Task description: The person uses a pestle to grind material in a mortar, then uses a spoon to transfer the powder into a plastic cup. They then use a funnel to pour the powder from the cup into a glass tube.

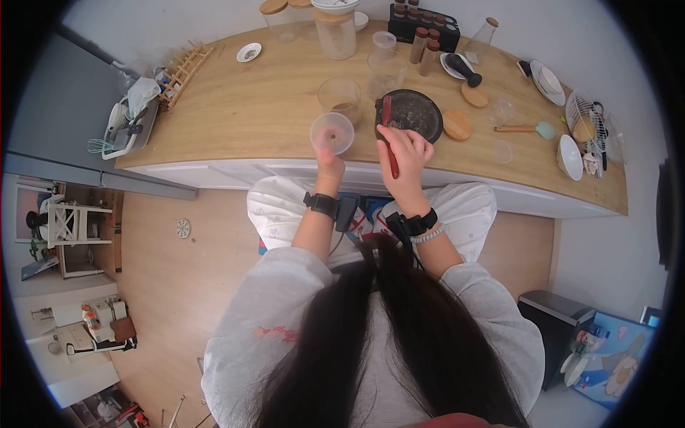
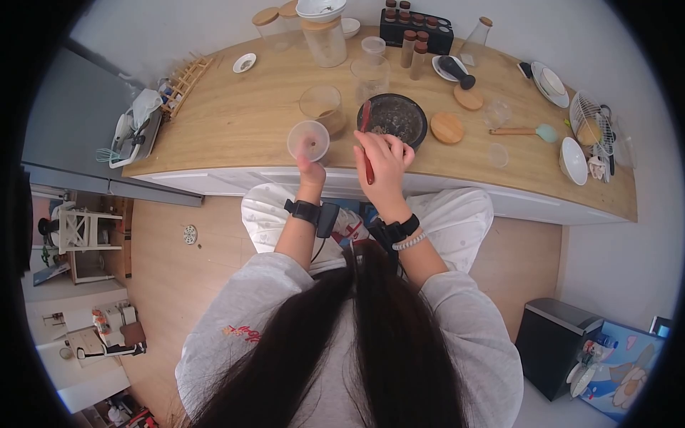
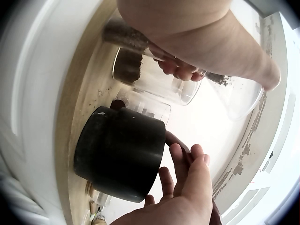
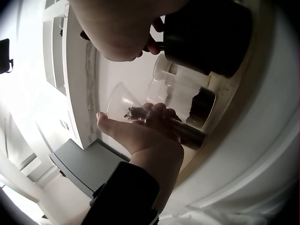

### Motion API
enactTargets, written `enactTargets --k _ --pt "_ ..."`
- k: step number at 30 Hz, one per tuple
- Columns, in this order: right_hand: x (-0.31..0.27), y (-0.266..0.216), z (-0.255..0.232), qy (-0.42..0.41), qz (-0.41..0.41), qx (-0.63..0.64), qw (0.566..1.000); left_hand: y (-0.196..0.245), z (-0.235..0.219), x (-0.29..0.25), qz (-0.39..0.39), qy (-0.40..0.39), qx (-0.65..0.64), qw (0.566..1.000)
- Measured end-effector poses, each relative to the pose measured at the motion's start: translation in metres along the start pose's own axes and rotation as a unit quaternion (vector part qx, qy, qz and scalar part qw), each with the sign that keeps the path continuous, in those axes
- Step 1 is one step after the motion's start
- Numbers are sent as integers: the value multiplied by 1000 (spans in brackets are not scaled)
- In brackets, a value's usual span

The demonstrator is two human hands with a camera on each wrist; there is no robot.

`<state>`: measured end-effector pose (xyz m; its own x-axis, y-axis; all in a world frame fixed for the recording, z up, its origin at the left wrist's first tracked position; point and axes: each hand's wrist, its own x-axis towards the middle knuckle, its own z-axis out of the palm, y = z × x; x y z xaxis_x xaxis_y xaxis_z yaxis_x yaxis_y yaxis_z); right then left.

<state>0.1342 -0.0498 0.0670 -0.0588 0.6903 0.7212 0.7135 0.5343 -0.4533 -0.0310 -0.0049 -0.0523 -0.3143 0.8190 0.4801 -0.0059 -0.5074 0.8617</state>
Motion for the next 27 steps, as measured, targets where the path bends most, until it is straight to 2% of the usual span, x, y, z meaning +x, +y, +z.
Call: enactTargets --k 4,7,13,16,21,25,27 --pt "0 -4 -1 -22 -19 20 999 -3 1 0 -16 10 -22 1000" --pt "-1 -5 -1 -26 -16 20 999 9 10 2 22 55 0 998" --pt "-4 1 -1 3 4 7 1000 11 11 2 21 54 -2 998" --pt "-4 0 -2 10 1 7 1000 4 1 0 -10 3 -9 1000" --pt "-5 -4 -1 -23 -23 25 999 2 2 -1 -12 8 -16 1000" --pt "-6 -2 -1 -13 -9 14 1000 7 2 0 -8 0 -8 1000" --pt "-6 -1 -2 -2 4 12 1000 14 8 2 10 32 3 999"
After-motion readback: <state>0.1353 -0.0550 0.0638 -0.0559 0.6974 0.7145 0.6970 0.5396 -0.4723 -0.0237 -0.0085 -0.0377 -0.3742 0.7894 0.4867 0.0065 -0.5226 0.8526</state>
